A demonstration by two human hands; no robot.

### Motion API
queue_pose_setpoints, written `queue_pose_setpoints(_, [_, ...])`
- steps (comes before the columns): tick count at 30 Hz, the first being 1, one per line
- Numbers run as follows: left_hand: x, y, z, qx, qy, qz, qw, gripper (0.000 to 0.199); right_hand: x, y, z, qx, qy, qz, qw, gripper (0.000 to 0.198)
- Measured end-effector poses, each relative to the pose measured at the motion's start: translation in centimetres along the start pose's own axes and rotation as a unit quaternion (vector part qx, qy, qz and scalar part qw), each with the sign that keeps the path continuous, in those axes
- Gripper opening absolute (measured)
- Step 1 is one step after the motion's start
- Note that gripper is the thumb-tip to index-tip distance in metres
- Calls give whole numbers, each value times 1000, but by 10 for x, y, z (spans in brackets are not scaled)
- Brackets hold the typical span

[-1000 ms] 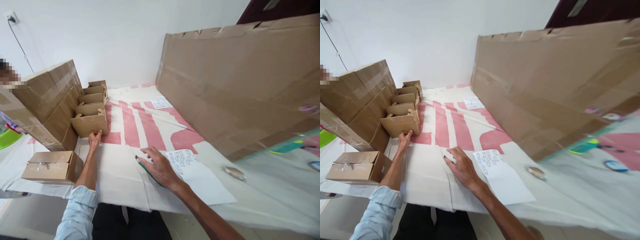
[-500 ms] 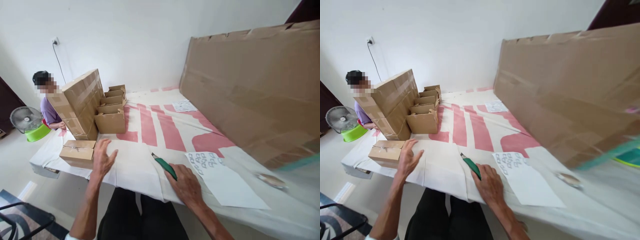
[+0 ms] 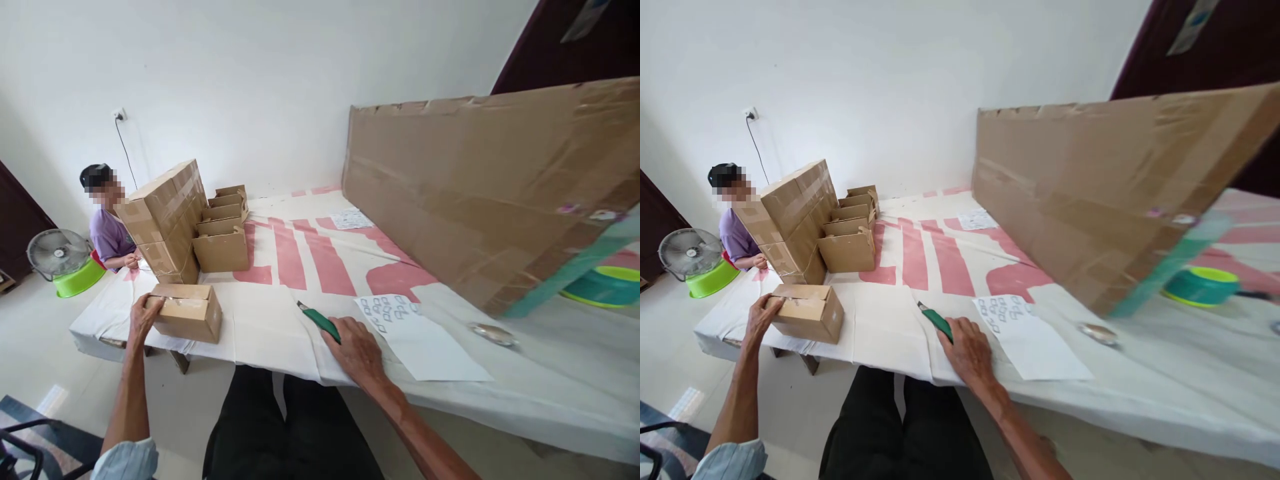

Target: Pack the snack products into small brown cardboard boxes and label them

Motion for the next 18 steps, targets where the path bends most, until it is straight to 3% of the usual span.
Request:
queue_pose_setpoints(6, [-65, 63, -20, -61, 73, 66, 993, 58, -1, -4, -1, 13, 2, 0, 1000, 24])
queue_pose_setpoints(10, [-96, 81, -21, -155, 103, 146, 972, 68, 0, -8, 2, 19, 5, 9, 1000, 24])
queue_pose_setpoints(15, [-85, 86, -14, -282, 142, 317, 894, 104, -1, -11, 3, 23, -1, 22, 1000, 23])
queue_pose_setpoints(18, [-74, 91, -14, -344, 154, 371, 849, 107, -2, -11, 2, 21, -9, 17, 1000, 24])
Point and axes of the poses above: each hand's wrist, its own x-axis towards the middle knuckle, its own y-axis out of the palm, z = x × y, the point moved 2 cm from there along x, towards the middle knuckle, and after that the axes turned 8 degrees about -y, right-handed, at the moved point
